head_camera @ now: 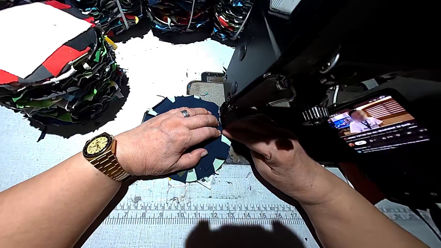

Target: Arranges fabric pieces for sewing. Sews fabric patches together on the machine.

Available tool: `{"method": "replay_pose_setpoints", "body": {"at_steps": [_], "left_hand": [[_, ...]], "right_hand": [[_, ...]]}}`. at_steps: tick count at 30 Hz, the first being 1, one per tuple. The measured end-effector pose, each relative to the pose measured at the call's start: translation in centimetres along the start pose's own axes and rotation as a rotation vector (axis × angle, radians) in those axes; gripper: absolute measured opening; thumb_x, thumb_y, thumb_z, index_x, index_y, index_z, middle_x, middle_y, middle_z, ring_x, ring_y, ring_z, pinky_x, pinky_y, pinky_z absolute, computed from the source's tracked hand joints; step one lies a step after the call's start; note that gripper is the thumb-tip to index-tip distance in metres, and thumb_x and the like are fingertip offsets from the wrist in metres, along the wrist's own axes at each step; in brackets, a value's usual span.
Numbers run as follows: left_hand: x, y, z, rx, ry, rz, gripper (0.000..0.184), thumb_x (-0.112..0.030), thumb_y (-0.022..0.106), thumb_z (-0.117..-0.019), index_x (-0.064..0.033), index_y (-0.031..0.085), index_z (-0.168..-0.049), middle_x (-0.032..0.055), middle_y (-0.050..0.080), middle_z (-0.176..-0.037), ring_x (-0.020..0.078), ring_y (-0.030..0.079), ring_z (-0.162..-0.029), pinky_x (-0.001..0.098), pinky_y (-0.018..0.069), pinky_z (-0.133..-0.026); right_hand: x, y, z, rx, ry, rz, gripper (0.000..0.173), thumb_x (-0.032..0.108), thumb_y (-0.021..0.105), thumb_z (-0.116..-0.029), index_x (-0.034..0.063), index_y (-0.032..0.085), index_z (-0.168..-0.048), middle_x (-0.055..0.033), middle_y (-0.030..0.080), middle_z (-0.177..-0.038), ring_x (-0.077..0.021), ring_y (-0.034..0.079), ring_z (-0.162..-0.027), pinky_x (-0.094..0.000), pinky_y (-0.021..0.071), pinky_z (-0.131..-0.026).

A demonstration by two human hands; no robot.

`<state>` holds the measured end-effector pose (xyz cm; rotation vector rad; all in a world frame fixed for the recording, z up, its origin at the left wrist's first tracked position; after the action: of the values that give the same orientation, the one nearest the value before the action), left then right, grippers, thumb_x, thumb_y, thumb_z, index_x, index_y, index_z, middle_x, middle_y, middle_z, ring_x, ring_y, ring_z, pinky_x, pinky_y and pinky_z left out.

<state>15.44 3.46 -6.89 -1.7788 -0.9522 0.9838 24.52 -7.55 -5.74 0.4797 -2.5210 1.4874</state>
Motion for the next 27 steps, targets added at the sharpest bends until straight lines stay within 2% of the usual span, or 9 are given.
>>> {"method": "replay_pose_setpoints", "body": {"at_steps": [8,12,15,19,22,27], "left_hand": [[0.3,0.0,0.0,0.017,-0.008,0.013,0.045,-0.035,0.043,-0.1043,-0.0121,0.066,-0.136,0.0058,0.059,-0.147,0.0250,0.046,-0.145,0.0429,0.0369,-0.120],[0.8,0.0,-0.1,0.039,-0.027,0.009,0.046,-0.035,0.042,-0.1044,-0.0128,0.065,-0.138,0.0052,0.057,-0.149,0.0238,0.044,-0.146,0.0424,0.0347,-0.122],[0.8,0.0,-0.1,0.039,-0.018,-0.001,0.047,-0.036,0.040,-0.1055,-0.0131,0.064,-0.139,0.0056,0.056,-0.150,0.0246,0.042,-0.147,0.0428,0.0338,-0.122],[-0.6,-1.0,-0.2,-0.036,0.056,0.004,0.043,-0.031,0.043,-0.1065,-0.0101,0.067,-0.135,0.0091,0.059,-0.147,0.0282,0.044,-0.146,0.0441,0.0352,-0.121],[-1.0,-0.5,-0.1,-0.001,0.059,0.028,0.040,-0.032,0.043,-0.1072,-0.0120,0.070,-0.130,0.0062,0.063,-0.141,0.0252,0.049,-0.142,0.0429,0.0388,-0.118],[-0.5,-0.1,0.1,0.025,0.057,0.064,0.040,-0.030,0.043,-0.1078,-0.0126,0.069,-0.133,0.0050,0.062,-0.143,0.0231,0.047,-0.144,0.0404,0.0375,-0.121]], "right_hand": [[0.0,0.2,0.1,0.026,0.018,0.015,0.032,-0.001,0.050,-0.0981,0.0034,0.075,-0.117,-0.0103,0.071,-0.119,-0.0208,0.065,-0.115,-0.0334,0.0529,-0.100],[-0.1,-0.1,0.0,0.007,0.037,0.045,0.035,-0.004,0.048,-0.0963,0.0029,0.074,-0.118,-0.0121,0.070,-0.120,-0.0218,0.065,-0.116,-0.0339,0.0523,-0.100],[0.0,-1.0,0.1,-0.063,0.005,0.018,0.035,-0.006,0.047,-0.0963,0.0006,0.075,-0.116,-0.0156,0.071,-0.118,-0.0242,0.066,-0.115,-0.0366,0.0518,-0.102],[0.5,-1.0,0.2,-0.060,-0.058,-0.029,0.028,-0.003,0.052,-0.0976,0.0007,0.076,-0.110,-0.0137,0.072,-0.113,-0.0227,0.067,-0.111,-0.0362,0.0536,-0.099],[0.5,-0.4,0.2,-0.025,-0.066,-0.023,0.025,0.000,0.054,-0.0989,0.0015,0.077,-0.108,-0.0129,0.072,-0.111,-0.0226,0.067,-0.110,-0.0367,0.0545,-0.097],[0.7,-0.3,0.2,0.002,-0.058,0.003,0.026,0.000,0.054,-0.0985,0.0019,0.077,-0.110,-0.0122,0.072,-0.113,-0.0230,0.066,-0.111,-0.0357,0.0531,-0.098]]}}
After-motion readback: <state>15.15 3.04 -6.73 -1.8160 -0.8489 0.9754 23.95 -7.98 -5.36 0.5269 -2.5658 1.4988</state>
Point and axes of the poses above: each hand's wrist, its own z-axis away from the middle knuckle, its own y-axis out of the palm, x = y × z, the point moved 9 cm from there along -z, towards the middle knuckle
